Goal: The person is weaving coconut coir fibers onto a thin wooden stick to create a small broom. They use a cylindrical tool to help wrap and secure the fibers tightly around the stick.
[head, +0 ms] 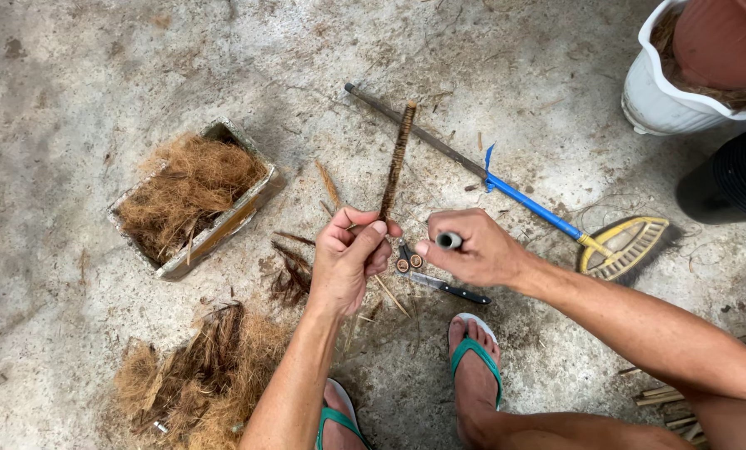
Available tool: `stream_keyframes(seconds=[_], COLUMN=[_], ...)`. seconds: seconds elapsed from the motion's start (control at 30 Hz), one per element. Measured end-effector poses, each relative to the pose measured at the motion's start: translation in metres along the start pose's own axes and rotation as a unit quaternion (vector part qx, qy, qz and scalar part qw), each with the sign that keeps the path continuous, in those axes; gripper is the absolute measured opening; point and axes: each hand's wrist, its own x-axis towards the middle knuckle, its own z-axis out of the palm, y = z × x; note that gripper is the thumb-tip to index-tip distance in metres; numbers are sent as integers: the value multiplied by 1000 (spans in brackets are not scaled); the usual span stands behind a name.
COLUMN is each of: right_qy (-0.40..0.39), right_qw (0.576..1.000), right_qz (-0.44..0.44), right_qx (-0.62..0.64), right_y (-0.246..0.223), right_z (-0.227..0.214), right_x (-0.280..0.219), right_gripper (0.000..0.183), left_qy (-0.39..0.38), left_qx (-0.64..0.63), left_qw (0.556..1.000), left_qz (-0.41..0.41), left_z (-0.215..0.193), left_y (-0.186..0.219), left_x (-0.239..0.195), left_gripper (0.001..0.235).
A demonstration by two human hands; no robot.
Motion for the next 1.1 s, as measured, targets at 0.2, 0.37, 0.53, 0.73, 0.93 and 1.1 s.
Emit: stream_keyframes(seconds=[0.2, 0.37, 0.53, 0.73, 0.93, 1.1], right_qy=[7, -2, -8, 2, -51, -117], right_qw=[984, 983, 975, 930, 878, 834], right_qz=[-111, -114, -158, -236, -270, -283], right_qx=[-140, -146, -157, -282, -392, -459], right_y=[-38, -41, -43, -46, -47, -52], right_z=[-9, -10, -7, -9, -10, -9], right_x=[2, 4, 3, 1, -1, -1], right_gripper=[35, 36, 37, 35, 23, 16], left_qy=[14, -20, -2, -10, -4, 14], left_qx=[172, -7, 1, 126, 321, 483], left_qw=[985, 1000, 1000, 992, 945, 869], left_qz=[23, -11, -16, 24, 58, 111], left_z=[2, -2, 1, 3, 4, 15], left_y=[1, 5, 2, 0, -3, -5], left_x=[-2, -3, -3, -3, -2, -8], left_gripper=[10, 13, 15, 11, 10, 13])
